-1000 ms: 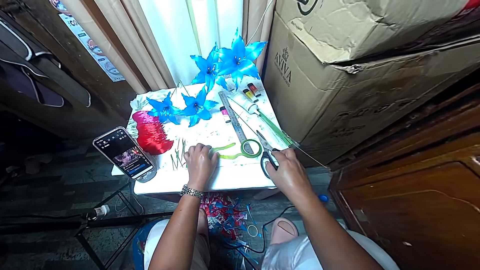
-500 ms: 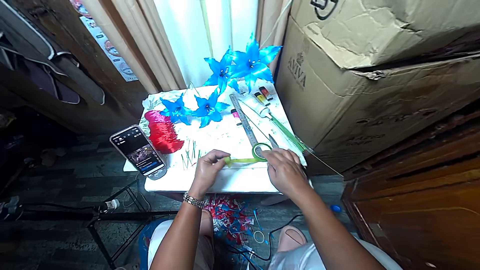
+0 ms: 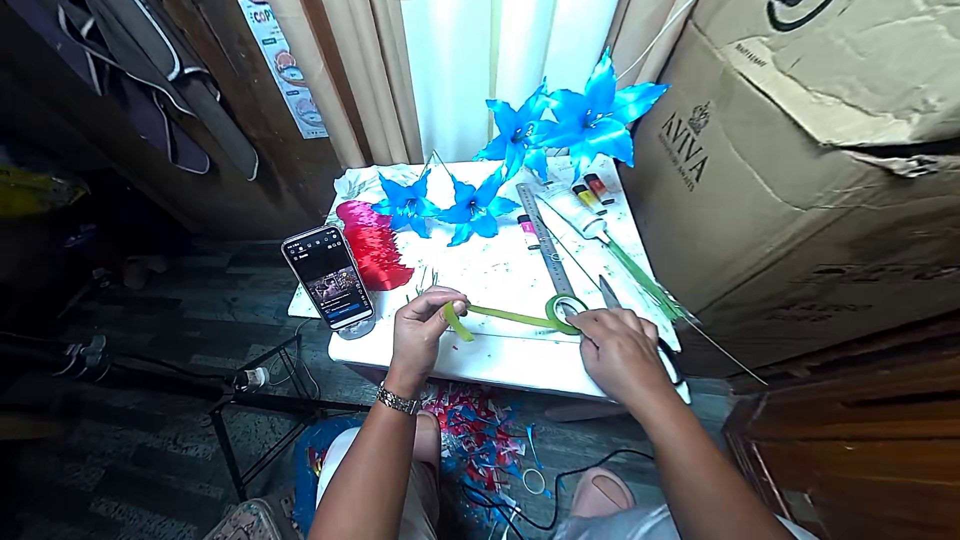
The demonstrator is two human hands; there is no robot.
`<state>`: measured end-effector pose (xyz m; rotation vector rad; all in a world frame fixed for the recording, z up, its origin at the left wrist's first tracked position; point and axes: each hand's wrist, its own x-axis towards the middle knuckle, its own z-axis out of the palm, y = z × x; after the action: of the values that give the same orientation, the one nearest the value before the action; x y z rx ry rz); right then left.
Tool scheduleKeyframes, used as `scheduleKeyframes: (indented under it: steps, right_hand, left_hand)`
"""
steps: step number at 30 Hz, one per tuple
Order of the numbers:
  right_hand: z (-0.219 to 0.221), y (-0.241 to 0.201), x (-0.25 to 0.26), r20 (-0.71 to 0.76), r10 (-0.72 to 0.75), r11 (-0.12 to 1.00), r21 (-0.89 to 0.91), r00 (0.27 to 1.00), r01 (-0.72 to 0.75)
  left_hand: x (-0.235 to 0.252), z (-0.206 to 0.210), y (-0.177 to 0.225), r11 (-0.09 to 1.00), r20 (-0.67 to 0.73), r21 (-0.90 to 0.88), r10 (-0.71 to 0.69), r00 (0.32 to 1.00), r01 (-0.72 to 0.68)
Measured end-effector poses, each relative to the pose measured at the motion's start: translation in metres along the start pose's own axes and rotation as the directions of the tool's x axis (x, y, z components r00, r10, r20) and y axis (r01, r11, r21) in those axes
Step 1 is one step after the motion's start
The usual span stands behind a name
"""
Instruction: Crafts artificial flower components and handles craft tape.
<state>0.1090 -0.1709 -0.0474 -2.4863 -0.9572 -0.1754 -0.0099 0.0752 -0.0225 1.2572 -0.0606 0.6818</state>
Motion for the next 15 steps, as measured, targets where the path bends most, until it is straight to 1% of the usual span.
scheduleKeyframes:
  steps: [6,15]
  right_hand:
    - [0.001,0.002,0.000,-0.003,0.004,1.000,-0.001,1.000,-0.004]
    - [0.002,0.004,0.000,-0.021,0.018,1.000,-0.002,1.000,-0.018]
  left_hand:
    - [0.003,-0.003,0.006,0.995,-0.047,-0.022,0.096,0.994,-0.097]
    - [-0.003,-0.003,0.021,0.981,-0.133,-0.110,0.143,0.981,-0.158]
